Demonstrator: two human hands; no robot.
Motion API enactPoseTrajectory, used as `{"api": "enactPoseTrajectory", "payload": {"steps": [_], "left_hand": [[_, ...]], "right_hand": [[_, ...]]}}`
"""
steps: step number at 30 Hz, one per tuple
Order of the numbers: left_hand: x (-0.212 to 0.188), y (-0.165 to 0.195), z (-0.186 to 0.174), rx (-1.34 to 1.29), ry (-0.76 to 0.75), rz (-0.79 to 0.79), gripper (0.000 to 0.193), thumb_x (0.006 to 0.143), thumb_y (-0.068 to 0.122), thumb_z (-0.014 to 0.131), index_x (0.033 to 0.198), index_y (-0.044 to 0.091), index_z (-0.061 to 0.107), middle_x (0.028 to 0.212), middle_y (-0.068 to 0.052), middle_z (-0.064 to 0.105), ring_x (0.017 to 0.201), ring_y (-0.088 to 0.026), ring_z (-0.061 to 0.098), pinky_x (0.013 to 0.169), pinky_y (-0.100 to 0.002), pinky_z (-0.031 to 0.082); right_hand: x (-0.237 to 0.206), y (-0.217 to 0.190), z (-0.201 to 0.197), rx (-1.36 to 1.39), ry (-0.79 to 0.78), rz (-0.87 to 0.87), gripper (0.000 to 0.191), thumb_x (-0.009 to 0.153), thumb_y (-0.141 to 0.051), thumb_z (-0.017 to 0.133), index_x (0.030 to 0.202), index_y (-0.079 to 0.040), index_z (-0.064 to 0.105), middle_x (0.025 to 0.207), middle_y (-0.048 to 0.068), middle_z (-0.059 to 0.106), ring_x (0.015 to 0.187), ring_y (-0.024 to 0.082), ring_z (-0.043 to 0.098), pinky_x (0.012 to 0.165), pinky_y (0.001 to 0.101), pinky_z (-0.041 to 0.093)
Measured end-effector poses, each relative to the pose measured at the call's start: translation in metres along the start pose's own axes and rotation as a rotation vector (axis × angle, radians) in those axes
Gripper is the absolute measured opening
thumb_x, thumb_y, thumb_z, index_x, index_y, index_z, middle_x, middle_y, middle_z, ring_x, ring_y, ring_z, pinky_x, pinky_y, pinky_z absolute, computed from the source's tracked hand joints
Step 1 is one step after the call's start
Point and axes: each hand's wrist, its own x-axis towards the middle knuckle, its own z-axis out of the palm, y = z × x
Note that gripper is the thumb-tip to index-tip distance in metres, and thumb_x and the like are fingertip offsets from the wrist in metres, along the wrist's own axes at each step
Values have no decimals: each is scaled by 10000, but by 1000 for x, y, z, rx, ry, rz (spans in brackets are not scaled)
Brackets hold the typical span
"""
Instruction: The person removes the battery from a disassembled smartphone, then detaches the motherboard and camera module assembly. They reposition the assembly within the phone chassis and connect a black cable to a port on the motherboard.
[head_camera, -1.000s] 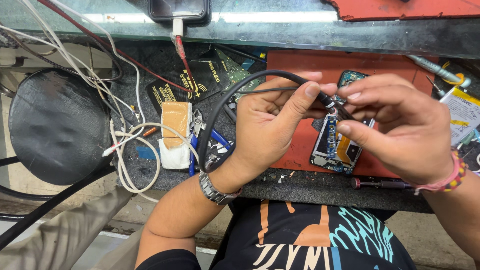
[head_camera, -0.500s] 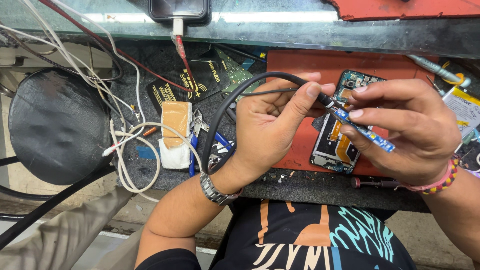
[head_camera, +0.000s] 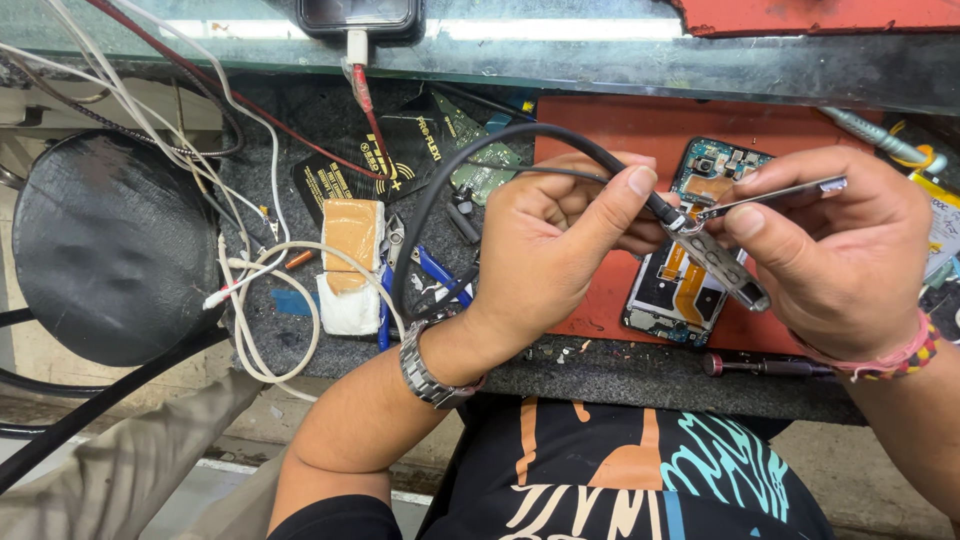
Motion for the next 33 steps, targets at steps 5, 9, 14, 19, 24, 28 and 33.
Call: {"api": "enactPoseTrajectory", "payload": {"steps": [5, 9, 14, 19, 24, 28, 33], "left_hand": [[3, 0, -1, -63, -1, -102, 275, 1082, 152, 647, 1205, -93, 665, 1008, -192, 755, 891, -226, 765, 785, -343, 668], [5, -1, -2, -68, -4, -143, 289, 1070, 164, 652, 1192, -98, 664, 1005, -190, 751, 876, -225, 760, 774, -347, 669], [5, 0, -2, -90, -16, -158, 291, 1071, 169, 650, 1182, -99, 659, 996, -188, 750, 870, -224, 759, 775, -346, 670], [5, 0, -3, -84, -23, -157, 296, 1072, 176, 651, 1187, -97, 659, 994, -187, 748, 870, -221, 756, 774, -342, 666], [5, -1, -2, -87, -15, -160, 295, 1067, 182, 658, 1177, -92, 663, 980, -179, 749, 857, -216, 758, 763, -336, 666], [5, 0, -3, -44, -8, -153, 289, 1064, 185, 661, 1170, -83, 671, 965, -171, 750, 836, -207, 755, 743, -323, 661], [6, 0, -4, -34, 0, -138, 283, 1061, 188, 664, 1162, -75, 677, 952, -167, 753, 830, -203, 757, 733, -318, 661]], "right_hand": [[4, 8, -4, 178, -102, -20, 84, 1081, 35, 658, 1156, 55, 626, 1076, 170, 722, 978, 177, 739, 922, 289, 616], [3, 10, -6, 201, -103, 2, 78, 1084, 54, 648, 1160, 59, 631, 1062, 177, 721, 955, 177, 732, 903, 287, 610], [3, 11, -7, 241, -93, 37, 98, 1074, 60, 651, 1171, 62, 633, 1057, 182, 719, 924, 173, 722, 876, 284, 601], [3, 11, -9, 302, -95, 81, 119, 1076, 46, 650, 1192, 59, 627, 1051, 189, 717, 929, 188, 726, 869, 298, 604], [3, 13, -12, 279, -113, 63, 173, 1112, 2, 617, 1268, 77, 622, 1094, 212, 718, 969, 222, 731, 884, 318, 610], [4, 12, -13, 327, -127, 57, 214, 1168, -85, 573, 1278, 94, 610, 1140, 236, 709, 1017, 259, 735, 894, 348, 624], [6, 9, -13, 280, -137, 50, 268, 1170, -144, 547, 1275, 96, 597, 1150, 249, 700, 1037, 282, 733, 897, 371, 627]]}}
